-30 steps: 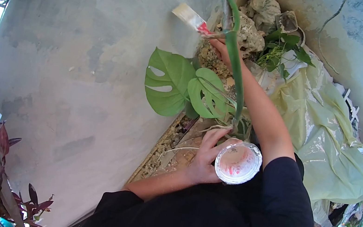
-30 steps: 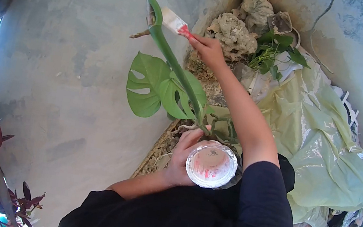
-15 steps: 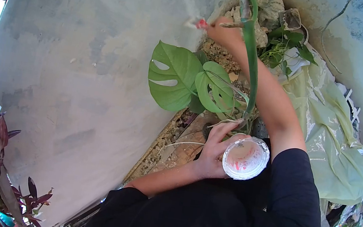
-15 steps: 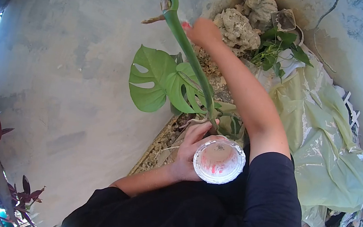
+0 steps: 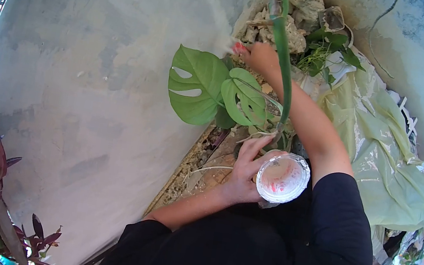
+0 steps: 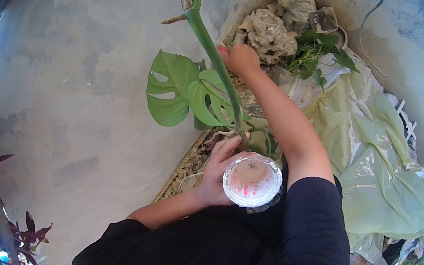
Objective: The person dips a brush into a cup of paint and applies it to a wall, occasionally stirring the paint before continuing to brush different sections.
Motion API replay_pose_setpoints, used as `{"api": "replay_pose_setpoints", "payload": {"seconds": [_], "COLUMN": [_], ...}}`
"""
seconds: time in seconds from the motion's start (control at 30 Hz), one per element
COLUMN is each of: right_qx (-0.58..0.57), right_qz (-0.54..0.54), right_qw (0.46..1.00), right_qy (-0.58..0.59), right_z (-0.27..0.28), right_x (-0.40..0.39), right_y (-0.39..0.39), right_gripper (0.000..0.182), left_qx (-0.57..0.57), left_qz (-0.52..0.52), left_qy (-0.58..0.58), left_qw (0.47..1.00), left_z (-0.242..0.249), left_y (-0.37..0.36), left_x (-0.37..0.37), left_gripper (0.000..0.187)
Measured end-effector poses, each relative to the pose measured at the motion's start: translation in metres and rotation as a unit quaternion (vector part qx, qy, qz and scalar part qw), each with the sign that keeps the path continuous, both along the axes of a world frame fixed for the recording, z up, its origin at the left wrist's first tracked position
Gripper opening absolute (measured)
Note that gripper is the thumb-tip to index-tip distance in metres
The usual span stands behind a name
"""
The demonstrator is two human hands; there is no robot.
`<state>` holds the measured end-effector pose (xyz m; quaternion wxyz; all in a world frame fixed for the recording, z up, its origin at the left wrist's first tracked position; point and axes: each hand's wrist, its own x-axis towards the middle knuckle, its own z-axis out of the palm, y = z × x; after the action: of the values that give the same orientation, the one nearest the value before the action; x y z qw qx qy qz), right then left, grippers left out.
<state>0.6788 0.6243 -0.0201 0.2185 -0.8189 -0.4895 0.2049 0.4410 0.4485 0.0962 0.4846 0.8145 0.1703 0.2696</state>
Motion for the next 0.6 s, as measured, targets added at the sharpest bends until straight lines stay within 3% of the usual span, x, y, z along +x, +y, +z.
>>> {"api": "replay_pose_setpoints", "payload": {"seconds": [0.1,0.17,0.23,0.37,0.5,0.57,0.6], "right_qx": [-0.069,-0.072,-0.095,-0.039,0.014,0.087,0.12], "right_qz": [0.004,-0.044,-0.099,-0.136,-0.273,-0.334,-0.358], "right_qw": [0.998,0.993,0.987,0.982,0.897,0.828,0.823], "right_qy": [-0.009,0.078,0.078,0.121,0.346,0.442,0.424], "right_z": [-0.025,-0.011,0.017,0.03,0.075,0.07,0.056], "right_x": [0.021,0.038,0.047,0.067,0.048,0.032,0.028], "right_y": [-0.052,-0.096,-0.141,-0.231,-0.297,-0.324,-0.331], "right_gripper": [0.049,0.053,0.055,0.049,0.039,0.034,0.033], "left_qx": [0.015,0.015,0.023,0.034,0.035,0.054,0.063], "left_qz": [-0.006,-0.012,-0.023,-0.027,-0.033,-0.036,-0.036], "left_qy": [0.0,-0.003,-0.001,0.004,0.007,0.011,0.014], "left_qw": [1.0,1.0,0.999,0.999,0.999,0.998,0.997], "left_z": [0.003,0.003,0.005,0.001,0.001,0.002,0.001], "left_y": [0.004,0.007,0.011,0.016,0.022,0.025,0.025], "left_x": [0.0,0.001,0.001,0.004,0.014,0.019,0.024], "left_gripper": [0.066,0.067,0.067,0.074,0.077,0.077,0.076]}}
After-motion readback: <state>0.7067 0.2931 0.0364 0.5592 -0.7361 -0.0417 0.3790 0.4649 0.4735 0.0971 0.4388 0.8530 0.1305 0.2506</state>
